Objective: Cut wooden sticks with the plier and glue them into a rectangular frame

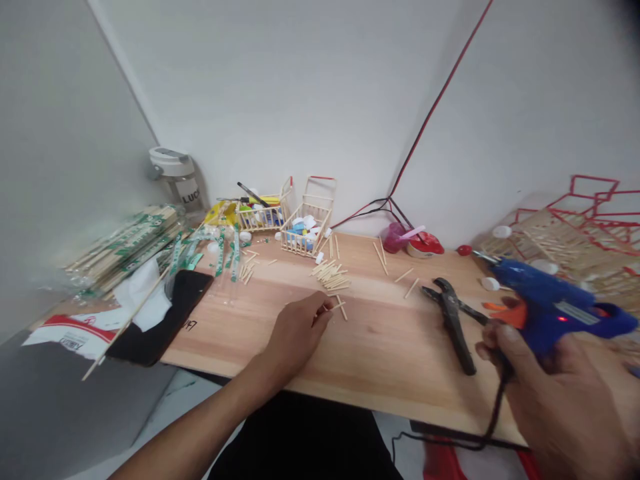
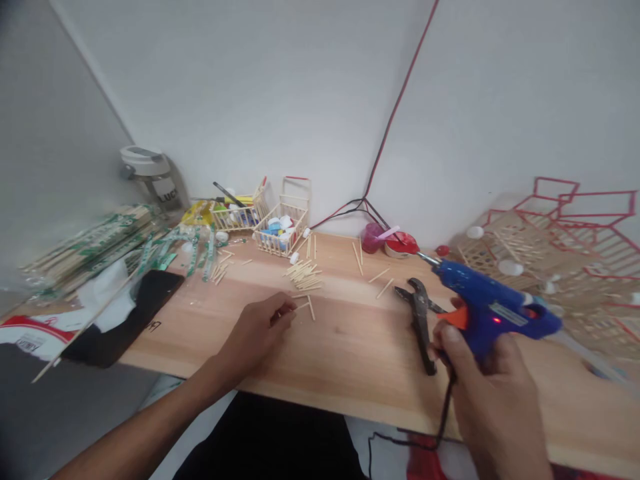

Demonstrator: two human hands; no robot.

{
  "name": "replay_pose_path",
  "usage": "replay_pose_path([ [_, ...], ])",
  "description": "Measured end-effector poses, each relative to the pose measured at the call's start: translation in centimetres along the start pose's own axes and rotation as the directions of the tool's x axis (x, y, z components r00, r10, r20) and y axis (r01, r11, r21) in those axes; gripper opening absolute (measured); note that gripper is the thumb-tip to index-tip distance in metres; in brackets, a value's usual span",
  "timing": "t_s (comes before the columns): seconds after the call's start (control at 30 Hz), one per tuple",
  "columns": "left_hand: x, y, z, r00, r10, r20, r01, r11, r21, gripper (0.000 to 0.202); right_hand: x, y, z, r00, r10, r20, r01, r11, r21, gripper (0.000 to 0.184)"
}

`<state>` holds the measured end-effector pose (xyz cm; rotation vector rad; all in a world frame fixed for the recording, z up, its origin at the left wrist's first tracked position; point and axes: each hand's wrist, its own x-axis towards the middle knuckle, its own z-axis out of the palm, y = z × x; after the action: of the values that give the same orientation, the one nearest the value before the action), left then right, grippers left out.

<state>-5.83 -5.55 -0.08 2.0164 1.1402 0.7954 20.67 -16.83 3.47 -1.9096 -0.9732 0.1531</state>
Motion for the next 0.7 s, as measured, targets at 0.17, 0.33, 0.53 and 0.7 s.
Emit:
replay_pose_path([
  [0.17,0.4,0.0,-0.8,0.995,-0.086,-0.046,0.073,0.971,-0.226,0.009,-0.4,-2.4,3.6,0.941,0.153,0.301,-0.300,0.789,0.537,0.046],
  [0.33,1.1,0.0,-1.3,0.994,-0.097,-0.045,0.074,0.924,-0.376,0.010,-0.5,-2.8,5.8,0.866,0.125,0.483,-0.455,0.594,0.663,0.033],
  [0.53,2.1,-0.1,-1.0,0.981,-0.183,0.058,0.180,0.770,-0.612,0.010,-0.3,-3.2,7.3,0.858,0.004,0.513,-0.366,0.706,0.606,0.028],
  [0.7,2.7,-0.5,-0.6,0.983,-0.174,0.060,0.171,0.736,-0.655,0.017,0.3,-1.9,8.1,0.823,-0.111,0.557,-0.210,0.852,0.480,0.028],
])
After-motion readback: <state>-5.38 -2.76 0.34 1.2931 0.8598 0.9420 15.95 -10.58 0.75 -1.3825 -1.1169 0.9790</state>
